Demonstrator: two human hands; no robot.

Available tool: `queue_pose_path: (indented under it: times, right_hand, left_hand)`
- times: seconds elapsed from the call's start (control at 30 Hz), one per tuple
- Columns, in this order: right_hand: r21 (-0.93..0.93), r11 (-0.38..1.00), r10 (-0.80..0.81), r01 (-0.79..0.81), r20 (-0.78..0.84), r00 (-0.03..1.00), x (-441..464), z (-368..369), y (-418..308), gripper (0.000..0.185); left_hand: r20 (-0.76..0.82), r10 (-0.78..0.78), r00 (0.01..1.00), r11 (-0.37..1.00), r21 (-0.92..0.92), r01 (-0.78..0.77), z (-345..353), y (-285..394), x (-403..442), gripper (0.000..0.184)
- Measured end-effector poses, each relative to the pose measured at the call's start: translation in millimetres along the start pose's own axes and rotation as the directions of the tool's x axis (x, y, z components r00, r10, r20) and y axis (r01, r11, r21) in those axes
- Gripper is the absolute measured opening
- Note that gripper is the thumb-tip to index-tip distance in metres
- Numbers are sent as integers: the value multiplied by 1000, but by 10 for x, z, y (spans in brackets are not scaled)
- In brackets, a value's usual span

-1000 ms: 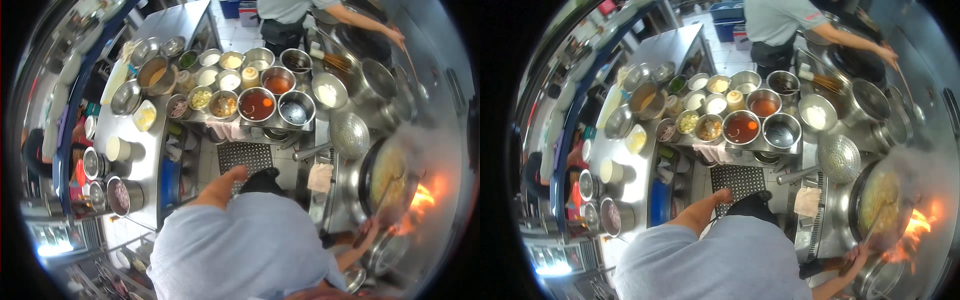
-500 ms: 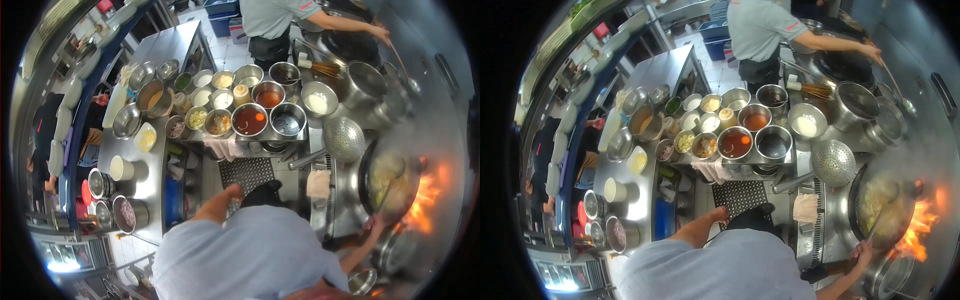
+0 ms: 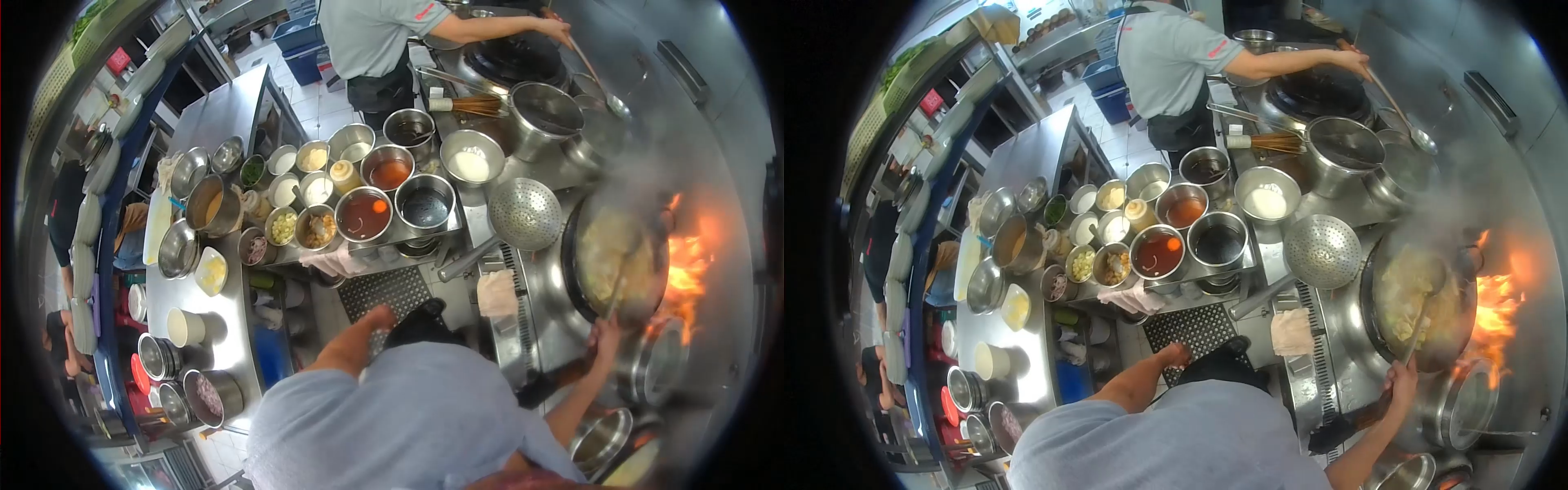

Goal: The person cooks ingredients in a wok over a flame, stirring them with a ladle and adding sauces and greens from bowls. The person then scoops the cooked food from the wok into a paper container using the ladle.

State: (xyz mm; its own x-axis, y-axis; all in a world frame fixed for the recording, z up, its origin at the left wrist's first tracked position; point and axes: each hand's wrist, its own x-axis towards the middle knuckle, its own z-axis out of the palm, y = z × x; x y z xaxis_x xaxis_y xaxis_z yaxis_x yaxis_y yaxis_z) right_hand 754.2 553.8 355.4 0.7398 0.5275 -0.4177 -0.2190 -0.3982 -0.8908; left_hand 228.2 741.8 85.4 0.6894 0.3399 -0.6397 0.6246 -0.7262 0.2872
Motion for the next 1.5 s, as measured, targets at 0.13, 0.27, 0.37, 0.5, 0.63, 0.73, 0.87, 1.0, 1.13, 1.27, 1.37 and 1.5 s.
queue_pose_path:
  times: [0.13,0.27,0.37,0.5,0.63,0.73,0.87,1.0,1.13,1.27,1.37,1.5]
  right_hand:
    - [232,967,78,-109,140,987,-434,-372,36,57]
    - [-171,973,-145,155,70,987,70,-1219,509,60]
    - [-593,787,-383,171,-253,889,358,-1268,379,59]
    - [-380,916,-206,131,-163,965,655,-990,485,42]
    - [330,940,56,-80,82,995,258,-505,717,14]
    - [930,281,-274,-238,315,909,-341,-87,611,14]
    - [892,131,-174,-432,449,876,-859,47,19,6]
    - [918,264,-79,-296,326,942,-1191,57,-293,14]
    - [732,670,-8,-120,169,986,-1438,-19,-652,37]
    - [206,970,-129,125,7,992,-1451,-59,-785,67]
    - [-228,968,-137,101,-149,979,-1413,-33,-730,72]
    - [-549,828,-270,117,-205,941,-1445,-48,-352,71]
  left_hand:
    - [-13,-146,989,965,-222,140,102,-54,96,21]
    - [-152,-192,970,913,-389,120,110,-88,-55,24]
    - [-170,-208,963,974,-128,187,-135,63,-311,23]
    - [-25,-288,957,895,-363,259,357,-146,-193,21]
    - [168,-509,844,584,-654,482,490,-51,-405,22]
    - [-70,-105,992,905,-420,66,381,-12,-686,18]
    - [-85,-54,995,570,-820,-39,1065,-402,-427,32]
    - [-98,34,995,805,-587,-85,888,-800,-348,28]
    - [-42,41,998,767,-639,-59,521,-854,17,24]
    - [-51,27,998,687,-725,-55,300,-911,468,20]
    - [-98,86,991,708,-694,-130,226,-900,691,16]
    - [-46,40,998,572,-818,-61,-122,-504,542,14]
